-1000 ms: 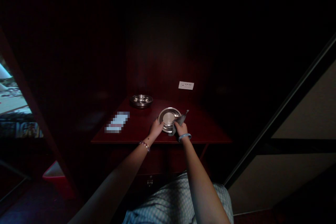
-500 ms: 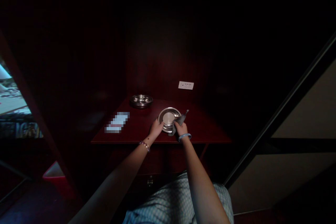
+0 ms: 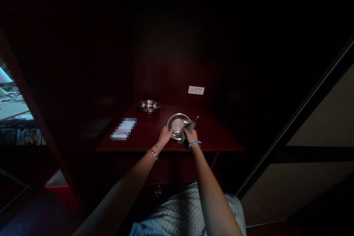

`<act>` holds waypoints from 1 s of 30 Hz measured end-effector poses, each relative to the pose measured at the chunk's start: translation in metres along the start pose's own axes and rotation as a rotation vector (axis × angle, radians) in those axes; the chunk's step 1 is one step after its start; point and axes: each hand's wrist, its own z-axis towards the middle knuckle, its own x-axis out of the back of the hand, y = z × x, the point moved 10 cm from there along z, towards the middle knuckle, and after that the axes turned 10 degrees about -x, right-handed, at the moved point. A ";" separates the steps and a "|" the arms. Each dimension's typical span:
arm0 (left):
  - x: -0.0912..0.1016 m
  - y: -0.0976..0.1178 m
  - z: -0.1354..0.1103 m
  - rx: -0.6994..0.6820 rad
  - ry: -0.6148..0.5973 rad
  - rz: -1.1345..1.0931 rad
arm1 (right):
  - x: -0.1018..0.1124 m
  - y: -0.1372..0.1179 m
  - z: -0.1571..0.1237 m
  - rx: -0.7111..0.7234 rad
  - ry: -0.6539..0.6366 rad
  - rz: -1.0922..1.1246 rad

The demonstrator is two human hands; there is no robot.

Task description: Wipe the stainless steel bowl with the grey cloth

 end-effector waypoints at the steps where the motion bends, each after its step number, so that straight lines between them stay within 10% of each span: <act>1: 0.000 0.000 0.000 0.001 0.000 0.002 | 0.000 0.000 0.000 -0.002 0.001 0.002; 30: 0.001 0.002 -0.001 0.023 0.000 0.011 | 0.002 -0.007 -0.004 0.016 0.002 -0.015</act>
